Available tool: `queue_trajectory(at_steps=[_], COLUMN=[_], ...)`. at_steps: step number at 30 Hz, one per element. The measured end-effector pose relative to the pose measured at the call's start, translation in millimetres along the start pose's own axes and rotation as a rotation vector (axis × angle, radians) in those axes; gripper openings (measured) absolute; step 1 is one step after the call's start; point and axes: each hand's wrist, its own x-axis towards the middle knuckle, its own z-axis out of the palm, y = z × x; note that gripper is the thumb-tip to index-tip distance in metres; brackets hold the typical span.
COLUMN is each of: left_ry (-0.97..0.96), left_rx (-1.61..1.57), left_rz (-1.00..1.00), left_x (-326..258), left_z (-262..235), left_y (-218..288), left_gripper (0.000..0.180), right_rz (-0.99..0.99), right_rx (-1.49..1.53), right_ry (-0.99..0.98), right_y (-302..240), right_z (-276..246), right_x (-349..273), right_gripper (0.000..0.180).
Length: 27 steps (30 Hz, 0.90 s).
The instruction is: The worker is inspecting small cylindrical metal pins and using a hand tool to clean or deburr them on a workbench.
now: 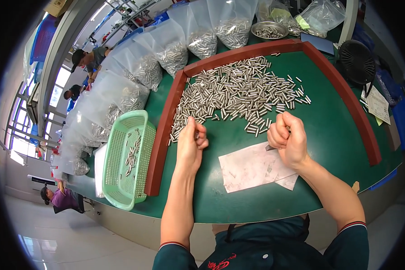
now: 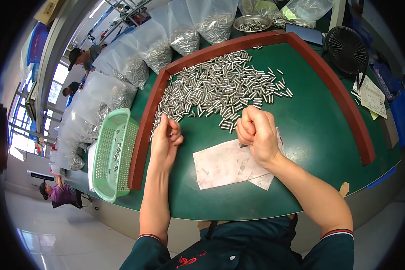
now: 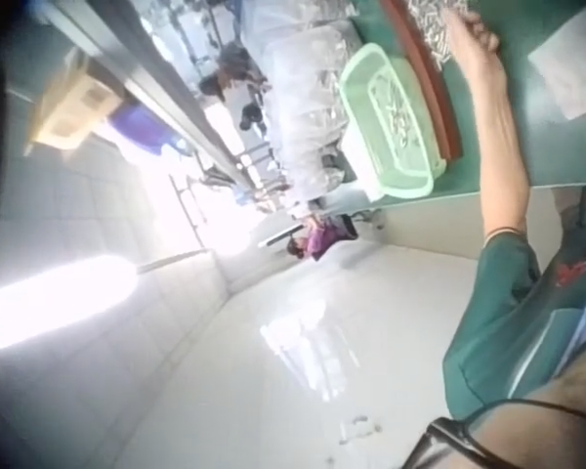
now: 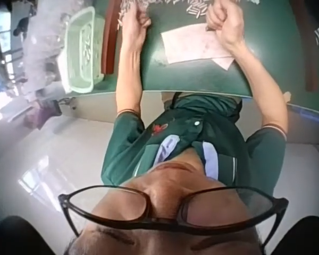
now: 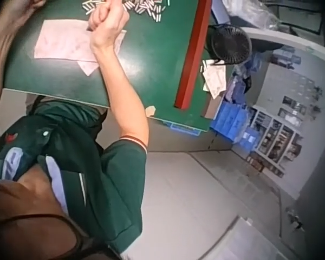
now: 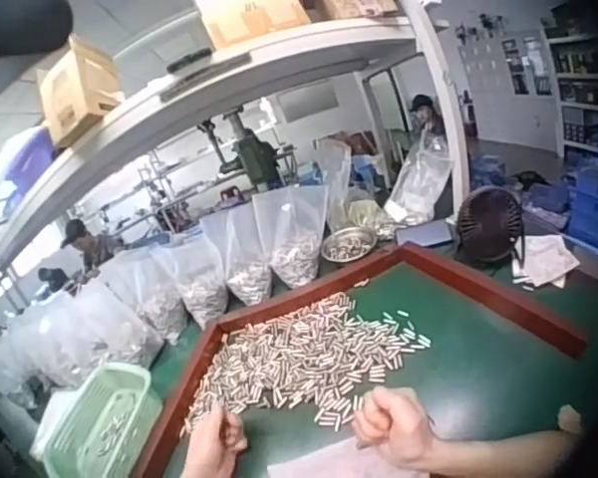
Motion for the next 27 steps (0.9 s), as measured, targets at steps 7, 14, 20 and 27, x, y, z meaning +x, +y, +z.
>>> queue_trajectory(at_steps=[7,14,20,27], left_ry=[0.276,0.142,-0.273,-0.428], left_rx=[1.234,1.296,0.201,-0.227], left_rz=[0.463,0.532,-0.057,-0.191], left_x=[11,11,-6,-3], left_z=[-14,-2,9,6], left_y=[3,-2,2,-8], left_gripper=[0.011,0.013,0.011,0.01], right_rz=[0.012,0.007,0.021,0.034], right_rx=[-0.003,0.003,0.0,0.011], right_ry=[0.028,0.049,0.045,0.052], right_y=[0,-1,-3,-2], right_z=[1,2,1,0], right_x=[-1,-1,0,0], right_gripper=[0.04,0.038,0.037,0.037])
